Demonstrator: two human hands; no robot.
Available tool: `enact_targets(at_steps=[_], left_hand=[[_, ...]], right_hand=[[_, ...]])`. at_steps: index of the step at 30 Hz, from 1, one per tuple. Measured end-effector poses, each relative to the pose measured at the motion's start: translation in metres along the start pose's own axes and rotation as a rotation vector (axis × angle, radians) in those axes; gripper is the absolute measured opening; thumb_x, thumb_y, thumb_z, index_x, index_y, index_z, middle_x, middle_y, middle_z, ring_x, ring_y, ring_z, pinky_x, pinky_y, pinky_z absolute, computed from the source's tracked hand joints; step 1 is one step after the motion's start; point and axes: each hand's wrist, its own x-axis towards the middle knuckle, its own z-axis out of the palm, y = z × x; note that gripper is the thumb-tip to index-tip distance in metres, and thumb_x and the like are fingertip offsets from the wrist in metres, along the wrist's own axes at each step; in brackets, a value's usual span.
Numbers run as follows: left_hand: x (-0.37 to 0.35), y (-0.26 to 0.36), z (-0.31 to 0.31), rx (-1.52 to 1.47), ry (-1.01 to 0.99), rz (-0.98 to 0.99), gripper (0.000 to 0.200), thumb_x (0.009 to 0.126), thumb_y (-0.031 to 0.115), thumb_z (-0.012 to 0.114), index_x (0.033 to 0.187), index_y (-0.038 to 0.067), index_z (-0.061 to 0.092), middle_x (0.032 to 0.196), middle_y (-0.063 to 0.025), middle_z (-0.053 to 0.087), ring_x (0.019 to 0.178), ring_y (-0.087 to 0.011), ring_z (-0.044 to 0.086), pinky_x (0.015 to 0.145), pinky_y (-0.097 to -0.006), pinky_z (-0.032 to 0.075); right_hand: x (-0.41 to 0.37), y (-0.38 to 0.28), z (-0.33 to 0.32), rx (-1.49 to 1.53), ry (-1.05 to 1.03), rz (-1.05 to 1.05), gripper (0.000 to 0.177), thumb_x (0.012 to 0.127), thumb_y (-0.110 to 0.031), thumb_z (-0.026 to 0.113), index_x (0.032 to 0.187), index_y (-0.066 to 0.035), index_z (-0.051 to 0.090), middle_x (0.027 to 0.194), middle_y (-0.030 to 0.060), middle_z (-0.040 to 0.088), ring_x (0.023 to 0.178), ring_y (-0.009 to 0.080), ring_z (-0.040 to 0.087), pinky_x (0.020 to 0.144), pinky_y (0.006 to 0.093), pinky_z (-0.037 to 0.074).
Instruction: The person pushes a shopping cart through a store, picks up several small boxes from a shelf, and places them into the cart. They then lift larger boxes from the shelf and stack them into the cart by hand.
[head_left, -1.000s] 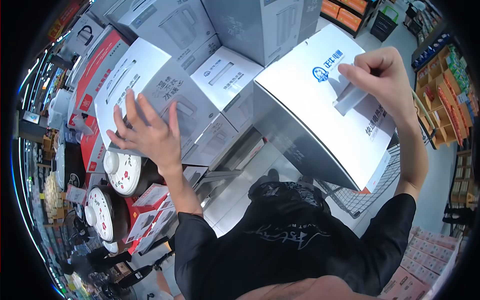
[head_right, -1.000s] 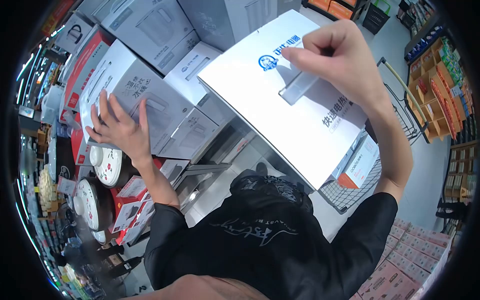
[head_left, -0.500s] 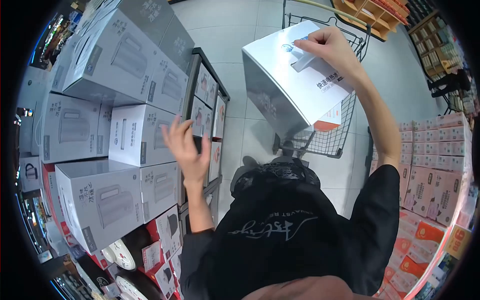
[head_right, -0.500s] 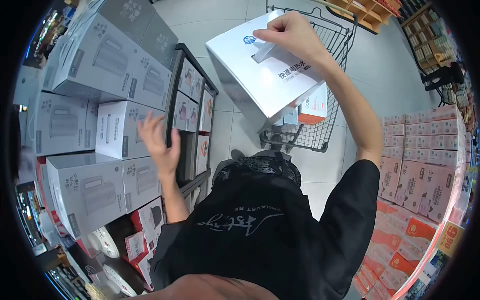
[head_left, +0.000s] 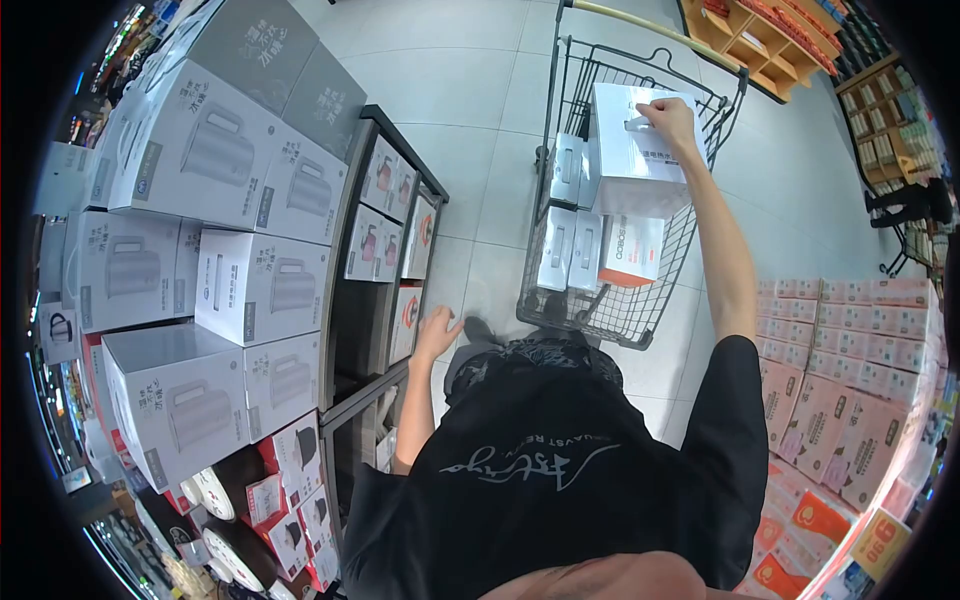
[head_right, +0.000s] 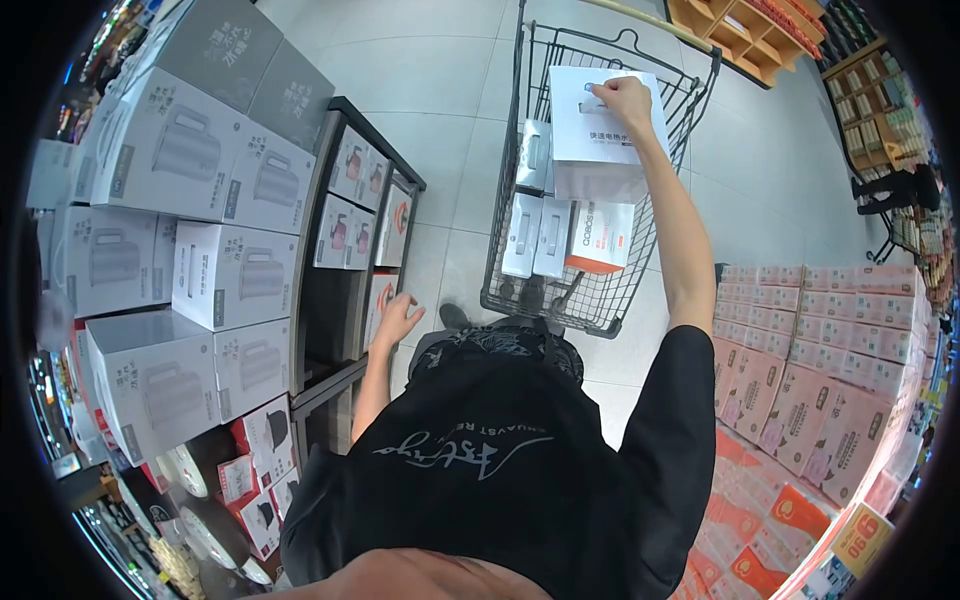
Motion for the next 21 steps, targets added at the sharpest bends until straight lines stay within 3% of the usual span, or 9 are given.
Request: enact_targets(at_steps=[4, 7, 10, 20, 21], left_hand=[[-0.035, -0.020, 0.030, 0.004, -0.111, -0.179, 0.034, 0.082, 0.033, 0.064, 0.090, 0.001, 0.056, 0.090, -0.0175, 0.060, 0.086, -0.0378, 0.059, 0.074, -0.0416, 0.047], [-0.066, -0.031, 0.056, -0.200, -0.117, -0.337, 0.037, 0.081, 0.034, 0.066, 0.087, -0.001, 0.057, 0.085, -0.0188, 0.063, 0.083, -0.0364, 0.061, 0.073, -0.0408, 0.048], [-0.083, -0.016, 0.052, -0.221, -0.123, -0.477, 0.040, 0.080, 0.035, 0.068, 0.086, -0.003, 0.057, 0.084, -0.0213, 0.064, 0.083, -0.0352, 0.063, 0.074, -0.0407, 0.049], [-0.134, -0.021, 0.082, -0.317, -0.075, -0.714, 0.046, 0.080, 0.041, 0.064, 0.090, -0.003, 0.058, 0.092, -0.0235, 0.064, 0.090, -0.0362, 0.062, 0.079, -0.0414, 0.047], [-0.140, -0.025, 0.088, -0.306, -0.070, -0.721, 0.045, 0.080, 0.041, 0.065, 0.089, -0.002, 0.058, 0.088, -0.0202, 0.065, 0.087, -0.0320, 0.062, 0.078, -0.0395, 0.047]], right_hand=[[0.028, 0.040, 0.021, 0.005, 0.001, 0.079, 0.034, 0.069, -0.039, 0.071, 0.069, -0.005, 0.072, 0.057, 0.0076, 0.063, 0.056, 0.0195, 0.061, 0.057, 0.0325, 0.046], [0.038, 0.051, 0.029, 0.030, -0.028, 0.100, 0.034, 0.069, -0.039, 0.070, 0.071, -0.006, 0.073, 0.058, 0.0085, 0.064, 0.057, 0.0205, 0.062, 0.057, 0.0329, 0.046], [0.052, 0.054, 0.045, 0.084, -0.002, 0.087, 0.033, 0.068, -0.039, 0.070, 0.072, -0.006, 0.073, 0.059, 0.0096, 0.064, 0.058, 0.0215, 0.062, 0.058, 0.0334, 0.046], [0.100, 0.055, 0.088, 0.110, -0.001, 0.062, 0.032, 0.069, -0.039, 0.068, 0.072, -0.007, 0.073, 0.062, 0.0100, 0.065, 0.062, 0.0250, 0.063, 0.063, 0.0352, 0.048], [0.102, 0.057, 0.089, 0.108, -0.004, 0.072, 0.032, 0.069, -0.039, 0.068, 0.071, -0.008, 0.073, 0.062, 0.0097, 0.065, 0.062, 0.0251, 0.063, 0.064, 0.0350, 0.048]])
